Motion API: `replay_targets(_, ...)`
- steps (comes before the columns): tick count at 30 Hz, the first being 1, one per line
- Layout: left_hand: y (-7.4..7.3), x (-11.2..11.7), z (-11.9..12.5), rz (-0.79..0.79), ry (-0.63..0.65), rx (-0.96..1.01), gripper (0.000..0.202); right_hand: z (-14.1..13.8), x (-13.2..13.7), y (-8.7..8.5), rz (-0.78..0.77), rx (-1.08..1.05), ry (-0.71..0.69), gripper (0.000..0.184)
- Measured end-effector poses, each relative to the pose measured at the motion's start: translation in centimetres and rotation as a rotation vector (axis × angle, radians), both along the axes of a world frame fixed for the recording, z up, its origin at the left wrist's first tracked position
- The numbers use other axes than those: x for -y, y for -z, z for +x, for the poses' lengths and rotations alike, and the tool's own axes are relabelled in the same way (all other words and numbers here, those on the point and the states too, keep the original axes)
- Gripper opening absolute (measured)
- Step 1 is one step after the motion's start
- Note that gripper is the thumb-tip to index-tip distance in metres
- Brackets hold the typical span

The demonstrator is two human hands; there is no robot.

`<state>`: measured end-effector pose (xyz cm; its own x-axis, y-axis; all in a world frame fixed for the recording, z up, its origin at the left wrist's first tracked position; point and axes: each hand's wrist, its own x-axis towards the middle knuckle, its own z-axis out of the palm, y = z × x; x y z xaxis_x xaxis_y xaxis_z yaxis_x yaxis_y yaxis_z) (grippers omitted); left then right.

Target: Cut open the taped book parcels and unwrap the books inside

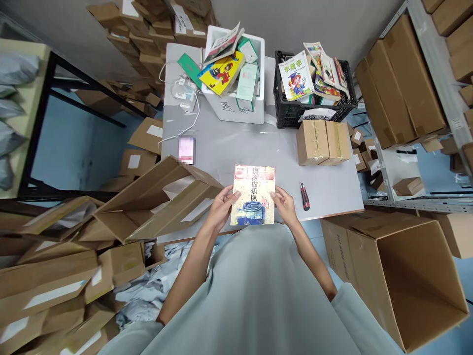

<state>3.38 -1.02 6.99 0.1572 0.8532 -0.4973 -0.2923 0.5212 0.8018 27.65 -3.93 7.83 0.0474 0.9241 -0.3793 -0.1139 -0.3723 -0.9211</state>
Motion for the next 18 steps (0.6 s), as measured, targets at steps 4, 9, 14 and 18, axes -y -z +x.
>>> replay_targets(4,0.4,0.7,-1.6,0.011,0.022,0.014,0.073,-1.0,0.5,-0.2,-0.048,0.028,-0.013,0.084)
replay_targets(9,1.1,1.5,-3.3,0.011,0.021,0.017,0.081,-2.4,1.1,-0.6,-0.062,0.03,0.022,0.087)
replay_targets(14,2.3,2.1,-4.8,-0.021,0.06,0.022,0.09,-4.0,2.2,-1.1,-0.086,0.04,0.065,0.082)
replay_targets(18,2.7,2.6,-5.7,-0.017,0.078,0.038,0.087,-5.1,3.4,-1.6,-0.103,-0.042,0.112,0.071)
